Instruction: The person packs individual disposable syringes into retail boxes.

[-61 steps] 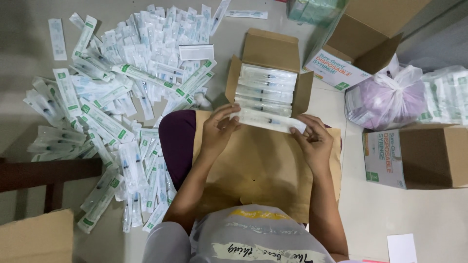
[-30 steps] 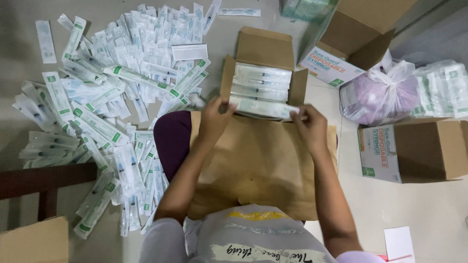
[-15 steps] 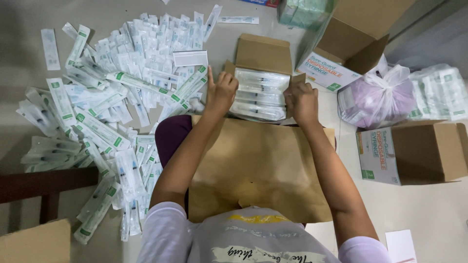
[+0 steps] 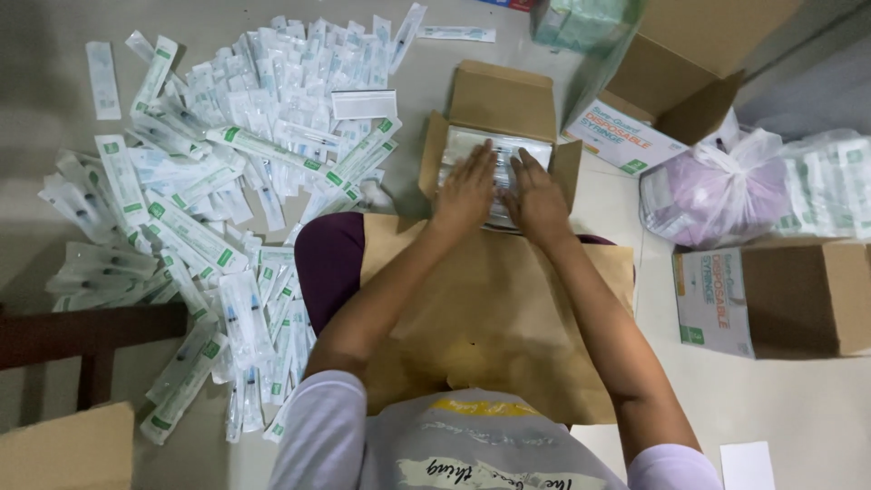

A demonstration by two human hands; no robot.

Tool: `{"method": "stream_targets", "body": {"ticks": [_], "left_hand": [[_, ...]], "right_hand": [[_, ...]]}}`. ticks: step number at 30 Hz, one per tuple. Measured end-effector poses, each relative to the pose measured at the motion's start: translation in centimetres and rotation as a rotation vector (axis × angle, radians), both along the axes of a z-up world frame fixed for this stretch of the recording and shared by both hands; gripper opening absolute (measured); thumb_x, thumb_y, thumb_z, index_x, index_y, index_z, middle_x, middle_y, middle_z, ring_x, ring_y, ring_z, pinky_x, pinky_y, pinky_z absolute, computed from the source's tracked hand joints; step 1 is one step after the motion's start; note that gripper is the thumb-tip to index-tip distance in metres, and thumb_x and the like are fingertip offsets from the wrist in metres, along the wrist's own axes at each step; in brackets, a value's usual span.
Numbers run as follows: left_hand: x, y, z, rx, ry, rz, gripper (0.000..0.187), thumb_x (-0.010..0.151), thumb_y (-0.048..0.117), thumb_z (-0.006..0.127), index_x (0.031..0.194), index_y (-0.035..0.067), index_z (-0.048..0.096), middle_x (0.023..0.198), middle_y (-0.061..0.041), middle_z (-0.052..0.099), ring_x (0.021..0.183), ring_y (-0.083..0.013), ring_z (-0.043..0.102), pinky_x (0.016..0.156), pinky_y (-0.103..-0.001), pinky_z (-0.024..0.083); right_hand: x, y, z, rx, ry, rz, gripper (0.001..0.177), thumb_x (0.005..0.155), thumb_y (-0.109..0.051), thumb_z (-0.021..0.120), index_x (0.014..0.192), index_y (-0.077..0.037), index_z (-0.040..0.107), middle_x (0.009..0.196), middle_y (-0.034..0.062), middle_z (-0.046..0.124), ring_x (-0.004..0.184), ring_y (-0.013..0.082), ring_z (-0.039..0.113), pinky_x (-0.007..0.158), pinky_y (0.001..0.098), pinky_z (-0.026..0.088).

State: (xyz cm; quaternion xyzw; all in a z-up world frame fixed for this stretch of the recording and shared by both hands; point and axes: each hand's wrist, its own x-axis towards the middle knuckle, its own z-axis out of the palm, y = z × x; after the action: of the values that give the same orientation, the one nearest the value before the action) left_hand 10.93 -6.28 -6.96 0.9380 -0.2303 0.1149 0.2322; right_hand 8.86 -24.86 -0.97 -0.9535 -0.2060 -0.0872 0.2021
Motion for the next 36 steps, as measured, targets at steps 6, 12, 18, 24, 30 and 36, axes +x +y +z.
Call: {"method": "stream_targets", "body": {"ticks": [6, 12, 18, 24, 30, 36], "left_hand": [[0.8, -1.2, -3.0, 0.25, 0.155, 0.132, 0.065, 0.106, 0.034, 0.039, 0.162, 0.004, 0.023, 0.172, -0.009, 0.014, 0.158, -0.022, 0.016, 0.127, -0.046, 0.011], [0.9, -0.8, -2.3, 0.324, 0.288, 0.097, 0.069, 0.104, 0.035, 0.037, 0.163, 0.006, 0.015, 0.173, -0.007, 0.006, 0.159, -0.0201, 0.009, 0.126, -0.048, 0.008], [1.0, -1.9, -5.1, 0.279, 0.245, 0.115, 0.071, 0.104, 0.032, 0.043, 0.163, 0.005, 0.015, 0.174, -0.008, 0.004, 0.16, -0.0215, 0.008, 0.127, -0.05, 0.008], [-0.8, 0.1, 1.5, 0.487, 0.105, 0.079, 0.071, 0.096, 0.022, 0.054, 0.161, 0.003, 0.031, 0.172, -0.015, 0.014, 0.159, -0.0257, 0.015, 0.125, -0.051, 0.013], [-1.8, 12.9, 6.5, -0.338, -0.265, 0.3, 0.043, 0.091, 0.012, 0.071, 0.133, 0.011, 0.06, 0.128, -0.013, 0.062, 0.124, -0.0353, 0.057, 0.107, -0.047, 0.044], [-2.6, 34.6, -13.9, -0.543, -0.193, 0.89, 0.015, 0.099, 0.017, 0.066, 0.1, 0.003, 0.07, 0.107, -0.014, 0.065, 0.104, -0.0295, 0.059, 0.096, -0.042, 0.045]], "right_hand": [[1.1, 1.6, -5.7, -0.103, 0.252, -0.089, 0.076, 0.105, -0.042, 0.047, 0.16, 0.003, 0.023, 0.17, 0.0267, 0.012, 0.157, 0.0434, 0.017, 0.121, 0.0584, 0.027], [2.6, 2.8, -6.4, -0.192, 0.559, -0.149, 0.085, 0.106, -0.048, 0.04, 0.162, -0.001, -0.003, 0.169, 0.0231, -0.017, 0.156, 0.0435, -0.013, 0.123, 0.0618, 0.01], [3.7, 0.0, -11.6, -0.24, 0.565, -0.088, 0.096, 0.1, -0.045, 0.047, 0.163, -0.002, -0.011, 0.168, 0.0227, -0.025, 0.156, 0.0432, -0.019, 0.125, 0.0608, 0.007], [3.7, -0.6, -10.8, -0.14, 0.43, -0.041, 0.096, 0.096, -0.031, 0.059, 0.164, 0.003, 0.001, 0.171, 0.0276, -0.014, 0.158, 0.047, -0.011, 0.125, 0.0603, 0.008], [-0.5, 2.5, -2.9, 0.334, 0.08, -0.099, 0.07, 0.098, -0.035, 0.071, 0.149, 0.005, 0.045, 0.162, 0.0298, 0.032, 0.148, 0.0478, 0.035, 0.125, 0.0543, 0.028], [-2.5, 4.5, -0.1, 0.229, -0.13, -0.142, 0.049, 0.103, -0.028, 0.071, 0.141, 0.0, 0.057, 0.163, 0.0235, 0.036, 0.153, 0.0463, 0.029, 0.124, 0.0587, 0.024]]}}
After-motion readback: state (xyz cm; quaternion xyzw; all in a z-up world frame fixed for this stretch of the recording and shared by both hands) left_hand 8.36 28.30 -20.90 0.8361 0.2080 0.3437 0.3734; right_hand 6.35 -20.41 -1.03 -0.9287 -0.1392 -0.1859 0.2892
